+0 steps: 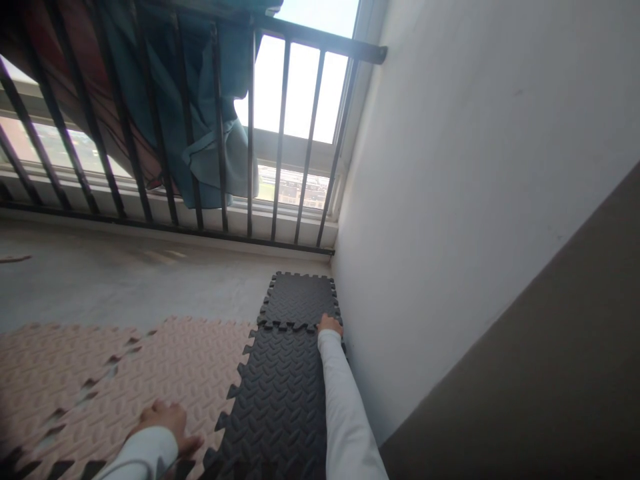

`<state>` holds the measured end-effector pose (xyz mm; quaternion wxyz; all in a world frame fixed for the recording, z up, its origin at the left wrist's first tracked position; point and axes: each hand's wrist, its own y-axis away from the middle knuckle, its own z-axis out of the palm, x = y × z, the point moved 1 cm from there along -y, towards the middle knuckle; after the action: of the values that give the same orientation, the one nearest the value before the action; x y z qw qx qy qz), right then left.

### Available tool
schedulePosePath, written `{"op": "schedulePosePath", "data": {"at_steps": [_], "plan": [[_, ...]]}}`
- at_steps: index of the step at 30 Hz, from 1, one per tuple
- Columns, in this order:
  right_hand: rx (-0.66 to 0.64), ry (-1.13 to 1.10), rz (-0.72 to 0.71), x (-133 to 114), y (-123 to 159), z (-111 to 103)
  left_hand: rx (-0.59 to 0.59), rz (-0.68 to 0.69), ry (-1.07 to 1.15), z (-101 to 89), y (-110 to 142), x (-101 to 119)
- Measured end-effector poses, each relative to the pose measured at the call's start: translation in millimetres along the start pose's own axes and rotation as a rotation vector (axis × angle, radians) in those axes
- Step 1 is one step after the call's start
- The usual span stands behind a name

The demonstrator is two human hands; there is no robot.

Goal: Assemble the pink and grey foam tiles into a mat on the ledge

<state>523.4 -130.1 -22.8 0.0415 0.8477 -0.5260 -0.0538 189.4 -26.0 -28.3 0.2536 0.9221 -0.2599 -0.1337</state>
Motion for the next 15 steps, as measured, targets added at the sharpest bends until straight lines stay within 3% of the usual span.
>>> {"op": "schedulePosePath", "data": {"at_steps": [8, 15], "plan": [[0.069, 0.024, -0.041, -2, 1, 13, 0.110, -0.045, 0.009, 6.9, -5, -1], [0.096, 0.047, -0.070, 1, 4, 16, 0.063, -0.061, -0.021, -3.4, 8, 2]]}}
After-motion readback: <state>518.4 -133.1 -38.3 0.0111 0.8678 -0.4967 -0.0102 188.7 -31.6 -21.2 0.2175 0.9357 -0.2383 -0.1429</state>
